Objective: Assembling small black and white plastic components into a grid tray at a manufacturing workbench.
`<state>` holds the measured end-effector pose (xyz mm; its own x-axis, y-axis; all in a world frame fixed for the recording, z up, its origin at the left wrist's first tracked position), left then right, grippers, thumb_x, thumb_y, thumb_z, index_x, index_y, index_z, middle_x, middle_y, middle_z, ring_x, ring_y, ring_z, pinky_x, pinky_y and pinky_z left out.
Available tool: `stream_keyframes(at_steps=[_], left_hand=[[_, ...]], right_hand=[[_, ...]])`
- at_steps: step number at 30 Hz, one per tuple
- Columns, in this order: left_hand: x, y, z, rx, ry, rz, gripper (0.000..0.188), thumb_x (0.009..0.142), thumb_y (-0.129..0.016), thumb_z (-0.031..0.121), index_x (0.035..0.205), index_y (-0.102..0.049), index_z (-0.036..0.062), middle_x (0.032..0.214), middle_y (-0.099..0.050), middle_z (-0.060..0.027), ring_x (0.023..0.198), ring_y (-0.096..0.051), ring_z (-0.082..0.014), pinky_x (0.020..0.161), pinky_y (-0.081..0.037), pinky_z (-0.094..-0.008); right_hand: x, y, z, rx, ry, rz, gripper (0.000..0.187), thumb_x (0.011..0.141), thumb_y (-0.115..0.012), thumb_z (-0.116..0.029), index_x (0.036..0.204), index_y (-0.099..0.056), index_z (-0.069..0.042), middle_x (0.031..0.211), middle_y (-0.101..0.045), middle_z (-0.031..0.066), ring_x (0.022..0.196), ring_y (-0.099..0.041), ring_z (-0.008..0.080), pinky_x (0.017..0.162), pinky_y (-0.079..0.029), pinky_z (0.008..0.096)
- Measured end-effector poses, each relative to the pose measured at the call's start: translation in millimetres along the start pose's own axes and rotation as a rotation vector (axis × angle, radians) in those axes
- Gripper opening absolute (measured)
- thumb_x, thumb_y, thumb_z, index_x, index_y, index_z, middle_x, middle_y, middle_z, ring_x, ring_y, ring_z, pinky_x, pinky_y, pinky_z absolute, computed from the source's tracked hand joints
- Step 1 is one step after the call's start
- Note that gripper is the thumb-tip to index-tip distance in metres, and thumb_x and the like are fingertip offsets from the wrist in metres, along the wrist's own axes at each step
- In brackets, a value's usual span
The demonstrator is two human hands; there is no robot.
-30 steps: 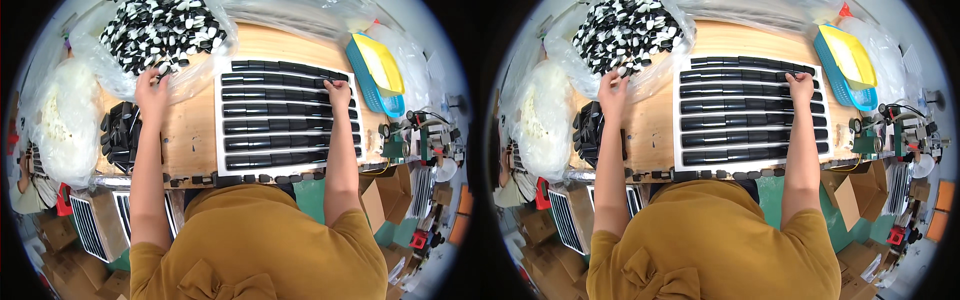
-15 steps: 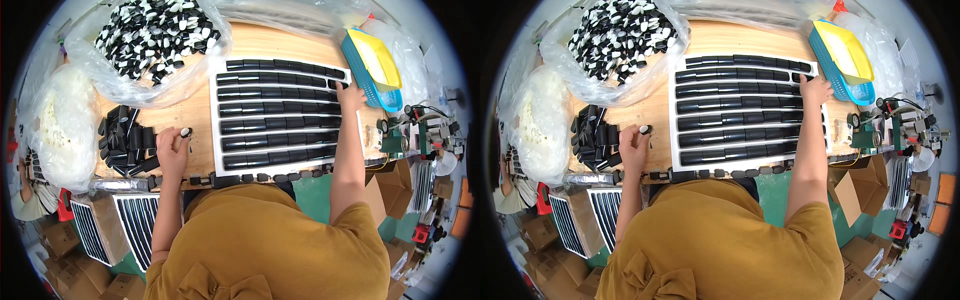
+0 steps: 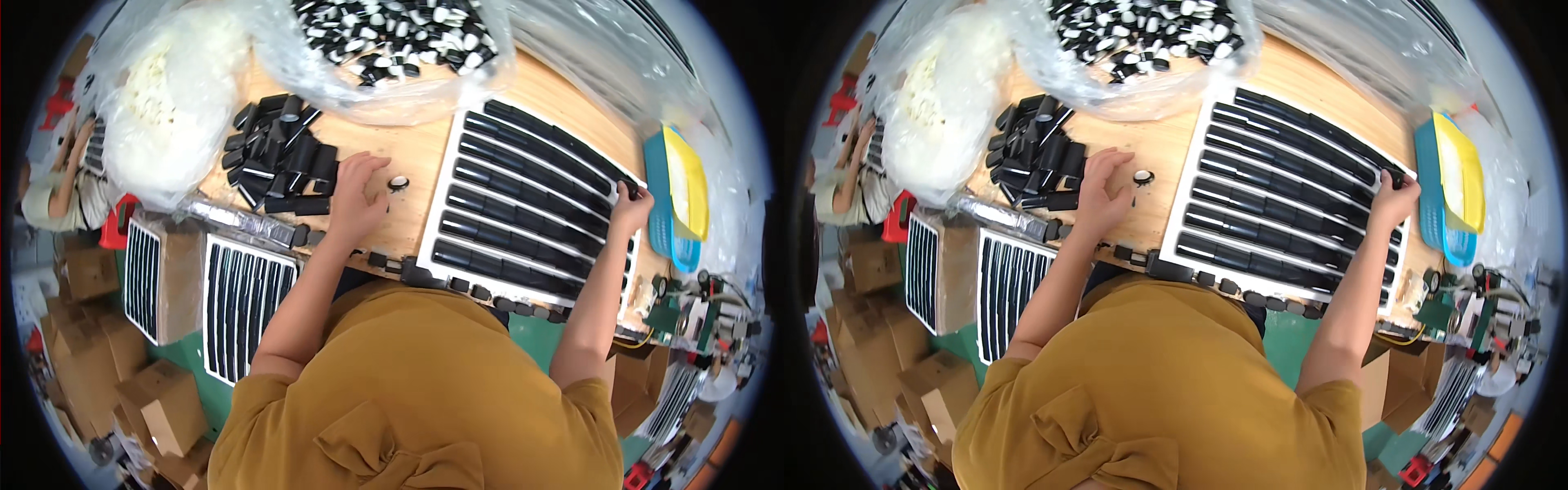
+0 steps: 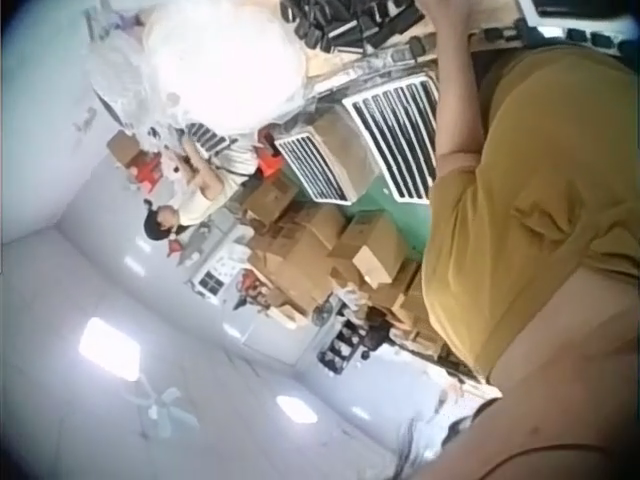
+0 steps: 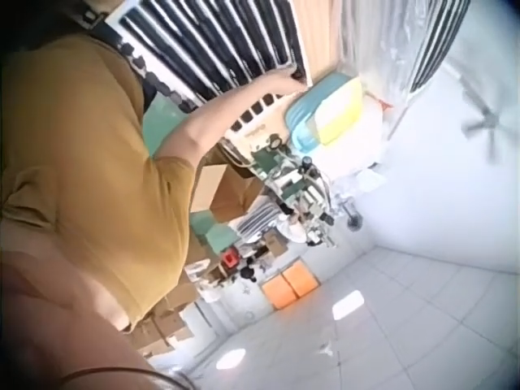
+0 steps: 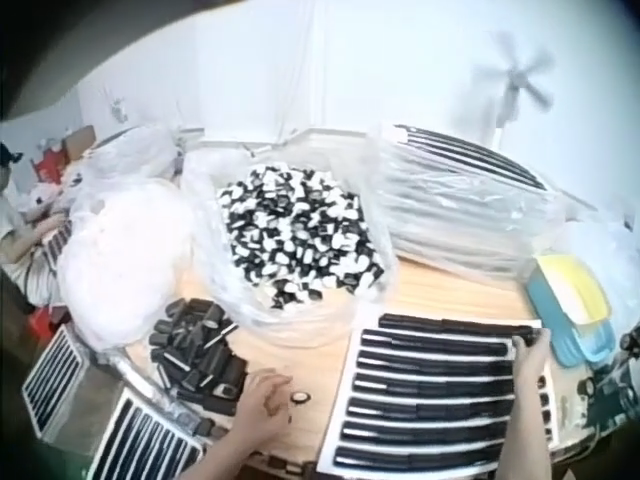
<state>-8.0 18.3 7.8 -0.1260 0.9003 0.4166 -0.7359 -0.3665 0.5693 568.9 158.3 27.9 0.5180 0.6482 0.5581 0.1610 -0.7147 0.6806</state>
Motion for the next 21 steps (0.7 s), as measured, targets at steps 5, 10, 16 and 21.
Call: stream_keyframes(at_steps=[5, 10, 16, 21], left_hand=[[-8, 25, -17, -0.191, 0.073, 0.219, 0.041, 0.071, -0.057, -0.012, 0.109, -0.065, 0.0019, 0.104, -0.065, -0.0121, 0.096, -0.061, -0.0279, 0.085, -0.050, -0.0347], [-14, 35, -22, -0.246, 0.079, 0.359, 0.037, 0.073, -0.055, -0.016, 0.104, -0.065, 0.0006, 0.096, -0.067, -0.0102, 0.084, -0.062, -0.0227, 0.077, -0.051, -0.0295], [-16, 34, -25, -0.313, 0.115, 0.348, 0.032, 0.084, -0.054, -0.016, 0.111, -0.063, -0.0014, 0.100, -0.067, -0.0074, 0.091, -0.064, -0.0117, 0.082, -0.049, -0.0228], [-14, 31, -28, -0.302, 0.099, 0.336, 0.032, 0.085, -0.051, -0.017, 0.110, -0.063, -0.0014, 0.100, -0.066, -0.0075, 0.092, -0.064, -0.0119, 0.083, -0.049, -0.0229]], right_hand=[[-101, 20, -219, 0.676, 0.074, -0.636, 0.027, 0.089, -0.077, -0.013, 0.112, -0.069, -0.002, 0.093, -0.069, 0.0027, 0.079, -0.061, 0.0081, 0.063, -0.046, 0.0216], [-250, 40, -360, 0.776, 0.865, -0.945, 0.028, 0.083, -0.072, -0.002, 0.109, -0.064, -0.004, 0.098, -0.065, 0.0153, 0.088, -0.064, 0.0325, 0.074, -0.052, 0.0385], [-286, 20, -382, 0.714, 0.980, -1.007, 0.027, 0.079, -0.071, 0.001, 0.105, -0.064, -0.003, 0.098, -0.065, 0.0153, 0.097, -0.062, 0.0359, 0.082, -0.051, 0.0424], [-297, 7, -382, 0.702, 1.008, -1.041, 0.024, 0.076, -0.072, 0.000, 0.098, -0.063, -0.004, 0.092, -0.064, 0.0135, 0.094, -0.062, 0.0349, 0.081, -0.052, 0.0431]])
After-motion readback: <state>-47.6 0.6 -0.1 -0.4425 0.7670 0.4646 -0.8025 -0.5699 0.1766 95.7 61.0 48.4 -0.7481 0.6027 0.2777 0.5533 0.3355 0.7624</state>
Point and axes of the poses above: each hand's wrist, its own x-axis towards the middle knuckle, its own y-axis out of the back of the hand, z = x × y, the point moved 9 cm from there along x, towards the middle knuckle
